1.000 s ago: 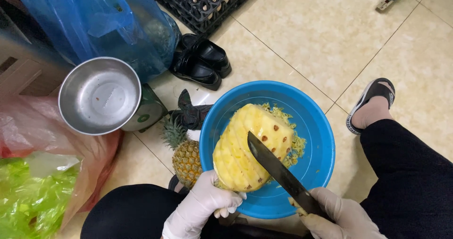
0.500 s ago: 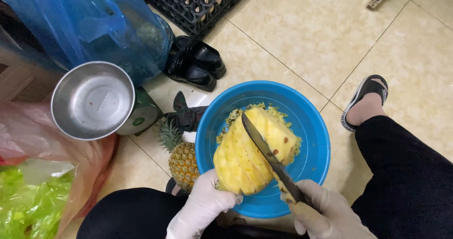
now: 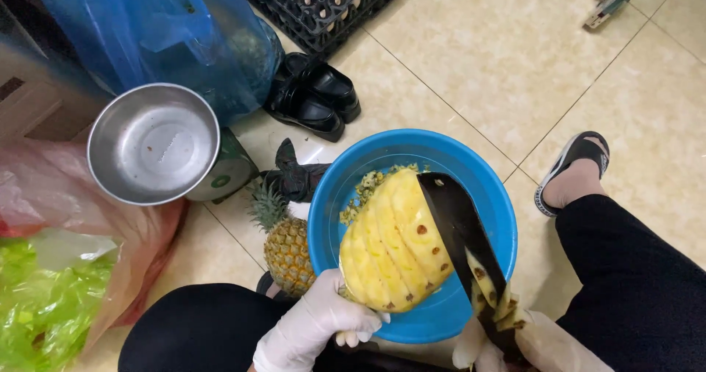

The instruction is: Removing the eyes from a peeled pineapple using a knife in a spiral pattern while sitting on the floor.

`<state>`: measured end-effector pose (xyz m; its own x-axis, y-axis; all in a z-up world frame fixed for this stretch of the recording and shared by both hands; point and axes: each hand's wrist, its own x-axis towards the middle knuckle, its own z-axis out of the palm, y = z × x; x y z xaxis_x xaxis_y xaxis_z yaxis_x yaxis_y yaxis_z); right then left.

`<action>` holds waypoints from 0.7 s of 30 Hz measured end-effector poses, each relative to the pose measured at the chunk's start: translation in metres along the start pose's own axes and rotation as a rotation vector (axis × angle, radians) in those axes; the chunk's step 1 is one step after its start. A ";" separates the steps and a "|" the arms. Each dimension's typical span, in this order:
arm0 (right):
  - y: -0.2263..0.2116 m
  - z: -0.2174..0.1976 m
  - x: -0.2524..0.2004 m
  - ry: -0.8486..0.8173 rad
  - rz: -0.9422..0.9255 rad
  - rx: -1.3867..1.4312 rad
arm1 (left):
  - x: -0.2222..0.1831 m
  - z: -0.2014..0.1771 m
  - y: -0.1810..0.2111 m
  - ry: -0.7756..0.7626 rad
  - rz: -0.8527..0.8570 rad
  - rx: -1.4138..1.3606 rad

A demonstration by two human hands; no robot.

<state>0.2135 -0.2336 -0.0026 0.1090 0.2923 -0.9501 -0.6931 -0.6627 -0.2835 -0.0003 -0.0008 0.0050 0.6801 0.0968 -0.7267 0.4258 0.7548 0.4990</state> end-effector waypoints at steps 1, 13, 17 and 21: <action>0.000 0.000 -0.001 -0.019 0.001 -0.004 | 0.000 0.000 0.000 -0.011 0.014 -0.019; -0.009 0.002 -0.005 -0.168 0.016 -0.044 | -0.001 0.000 0.000 -0.020 -0.004 -0.037; -0.009 -0.001 -0.007 -0.219 0.022 -0.053 | 0.002 -0.004 -0.003 -0.013 -0.018 -0.007; -0.022 0.035 -0.022 -0.055 0.063 0.108 | 0.004 -0.006 -0.006 0.012 -0.013 0.012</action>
<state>0.2014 -0.2013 0.0294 0.0263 0.2918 -0.9561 -0.7706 -0.6033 -0.2053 -0.0038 -0.0016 -0.0034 0.6672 0.0947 -0.7388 0.4418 0.7483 0.4949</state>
